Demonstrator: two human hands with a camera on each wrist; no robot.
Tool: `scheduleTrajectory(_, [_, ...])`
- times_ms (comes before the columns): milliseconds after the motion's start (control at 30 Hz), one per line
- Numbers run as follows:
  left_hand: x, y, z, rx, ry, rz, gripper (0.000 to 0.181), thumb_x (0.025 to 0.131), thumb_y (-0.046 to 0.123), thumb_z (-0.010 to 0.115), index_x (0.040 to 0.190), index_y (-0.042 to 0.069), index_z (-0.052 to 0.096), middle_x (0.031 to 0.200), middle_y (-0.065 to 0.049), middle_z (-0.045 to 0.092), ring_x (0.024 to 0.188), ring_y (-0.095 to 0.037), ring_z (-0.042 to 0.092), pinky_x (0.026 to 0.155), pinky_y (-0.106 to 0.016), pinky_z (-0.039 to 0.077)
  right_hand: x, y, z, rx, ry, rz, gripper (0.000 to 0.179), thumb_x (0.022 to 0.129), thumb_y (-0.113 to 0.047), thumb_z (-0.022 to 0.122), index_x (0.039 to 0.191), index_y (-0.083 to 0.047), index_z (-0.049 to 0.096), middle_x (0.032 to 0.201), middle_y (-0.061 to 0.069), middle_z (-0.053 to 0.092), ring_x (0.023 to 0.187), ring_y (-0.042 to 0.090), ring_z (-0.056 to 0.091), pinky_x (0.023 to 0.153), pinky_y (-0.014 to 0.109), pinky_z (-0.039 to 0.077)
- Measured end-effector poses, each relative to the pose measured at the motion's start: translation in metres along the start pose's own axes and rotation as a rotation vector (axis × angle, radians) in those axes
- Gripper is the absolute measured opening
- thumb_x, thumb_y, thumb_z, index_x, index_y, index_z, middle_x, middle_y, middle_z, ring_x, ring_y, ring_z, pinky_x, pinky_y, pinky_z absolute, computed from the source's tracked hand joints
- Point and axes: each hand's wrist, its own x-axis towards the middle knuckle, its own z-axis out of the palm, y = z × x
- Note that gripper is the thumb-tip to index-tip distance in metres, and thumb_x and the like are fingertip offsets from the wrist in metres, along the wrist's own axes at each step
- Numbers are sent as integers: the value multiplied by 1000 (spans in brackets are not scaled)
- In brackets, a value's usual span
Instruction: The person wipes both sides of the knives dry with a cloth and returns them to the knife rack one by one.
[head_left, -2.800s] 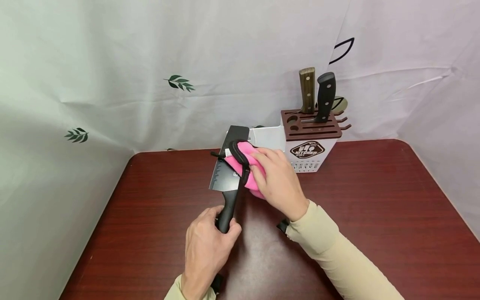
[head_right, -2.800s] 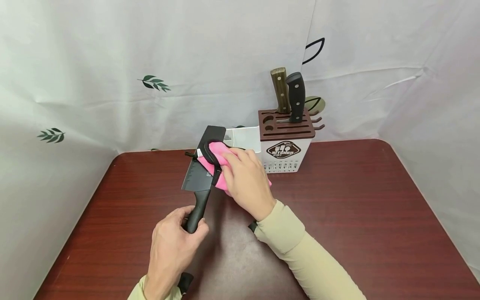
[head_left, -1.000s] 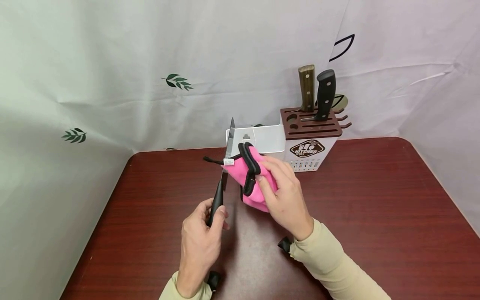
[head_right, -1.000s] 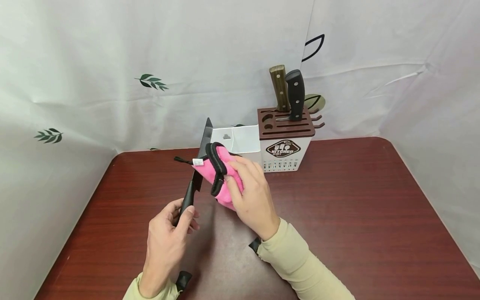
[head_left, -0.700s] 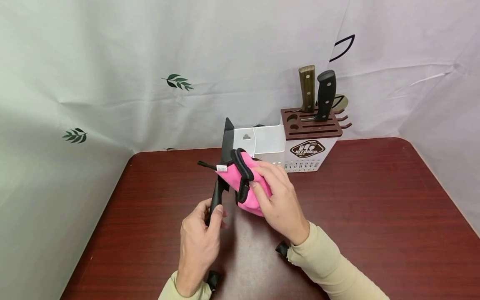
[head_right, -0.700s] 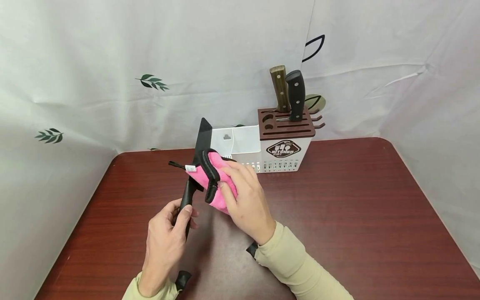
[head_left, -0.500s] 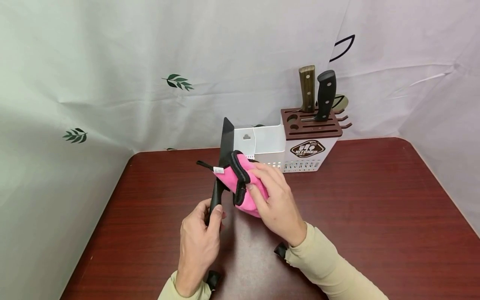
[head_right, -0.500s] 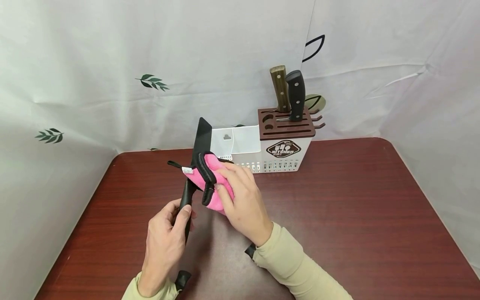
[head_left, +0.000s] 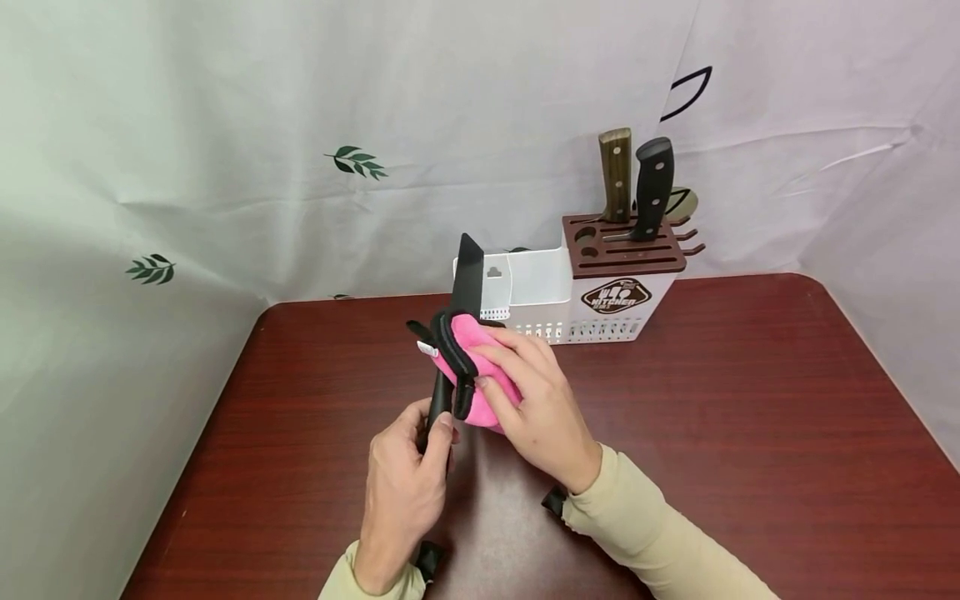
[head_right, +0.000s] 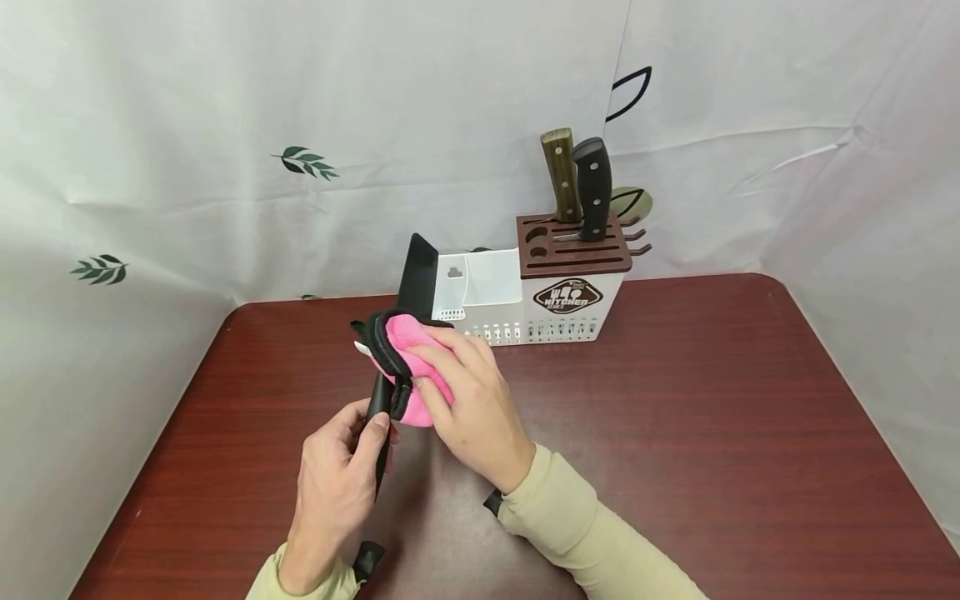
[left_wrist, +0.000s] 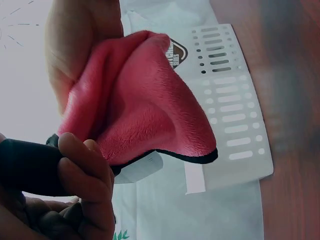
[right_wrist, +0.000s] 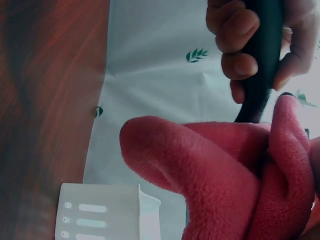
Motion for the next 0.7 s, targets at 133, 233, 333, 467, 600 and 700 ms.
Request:
scheduleTrajectory(133, [-1,1,1,-11,-4,14,8,96,12,62,91,12,69,57,11,55,48,-8,53,45,-24,40,2,2,2,-26,-4,-25,31,93,-10,65,123,-10,72,135,5,62,116,25,53,98,39,42])
scheduleTrajectory(233, [-1,1,1,-14,-7,16,8,96,12,62,92,12,69,58,9,56,48,-8,53,45,-24,40,3,4,3,-28,-3,-26,31,93,-10,65,124,-10,72,134,5,62,114,26,54,96,38,42])
scheduleTrajectory(333, [-1,1,1,-15,-11,19,8,96,12,62,93,12,69,58,8,57,48,-8,53,45,-23,40,5,5,3,-26,3,-21,31,92,-10,66,123,-9,72,133,5,62,112,25,54,95,38,43])
scheduleTrajectory(467, [-1,2,1,-11,-7,35,8,96,12,62,92,14,69,57,11,56,47,-7,53,45,-23,40,10,8,5,-27,21,-20,30,92,-9,67,121,-7,72,131,6,63,110,24,55,93,37,44])
scheduleTrajectory(600, [-2,2,0,-6,-7,47,8,95,12,63,90,15,69,56,15,54,46,-6,53,44,-22,39,15,11,6,-22,42,-12,28,92,-9,67,119,-6,72,129,7,64,112,24,56,95,37,45])
scheduleTrajectory(700, [-3,3,-1,-8,-8,50,8,95,13,63,90,16,69,55,14,54,46,-6,53,43,-22,38,20,12,6,-28,42,-3,28,92,-10,68,119,-5,72,129,9,64,114,24,56,95,37,45])
